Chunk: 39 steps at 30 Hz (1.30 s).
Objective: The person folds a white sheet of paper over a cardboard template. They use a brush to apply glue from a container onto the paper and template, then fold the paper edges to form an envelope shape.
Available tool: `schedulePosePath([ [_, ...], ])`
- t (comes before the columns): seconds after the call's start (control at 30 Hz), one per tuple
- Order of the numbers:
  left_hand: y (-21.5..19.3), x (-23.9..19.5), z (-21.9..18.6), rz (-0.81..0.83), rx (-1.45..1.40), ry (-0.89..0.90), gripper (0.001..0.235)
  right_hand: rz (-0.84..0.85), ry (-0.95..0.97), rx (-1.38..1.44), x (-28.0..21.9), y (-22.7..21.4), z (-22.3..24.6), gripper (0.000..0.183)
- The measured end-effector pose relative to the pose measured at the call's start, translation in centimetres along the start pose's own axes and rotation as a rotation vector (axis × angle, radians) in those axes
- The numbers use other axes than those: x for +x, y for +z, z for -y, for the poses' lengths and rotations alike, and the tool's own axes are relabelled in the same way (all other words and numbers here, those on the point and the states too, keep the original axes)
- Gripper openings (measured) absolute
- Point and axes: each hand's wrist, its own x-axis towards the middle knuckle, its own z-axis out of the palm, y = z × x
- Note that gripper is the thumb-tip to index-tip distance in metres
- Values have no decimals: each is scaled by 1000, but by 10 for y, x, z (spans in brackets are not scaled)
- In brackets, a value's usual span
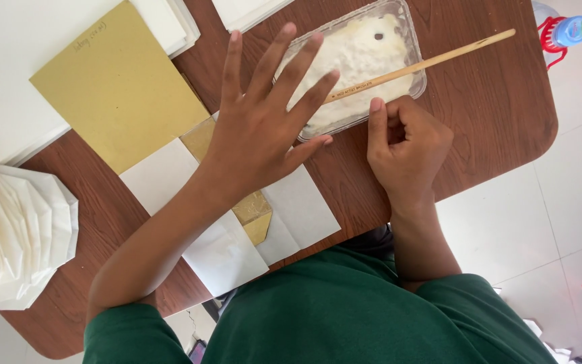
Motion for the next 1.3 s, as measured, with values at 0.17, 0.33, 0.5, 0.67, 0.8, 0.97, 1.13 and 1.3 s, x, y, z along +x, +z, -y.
schedulePosePath([
  [0.17,3,-44,-5,-402,-127,54,14,-4,-176,94,-10,3,-3,47],
  [0.33,2,-114,8,-461,-141,-18,19,216,-525,72,-20,15,21,34],
  [0.5,-18,-166,26,-449,5,-67,15,272,-508,-245,-37,23,48,24],
  [0.67,3,-210,44,-433,144,-94,38,318,-377,-303,-48,20,102,35],
  [0.8,6,-222,57,-520,160,-92,36,300,-279,-264,-62,28,112,32],
  [0.97,27,-236,68,-533,121,-124,30,374,-41,-26,-66,29,123,39],
  [1.13,37,-235,64,-458,64,-134,30,467,205,71,-61,23,140,60],
  [1.3,33,-237,62,-430,-13,-148,30,593,200,-31,-41,32,143,44],
])
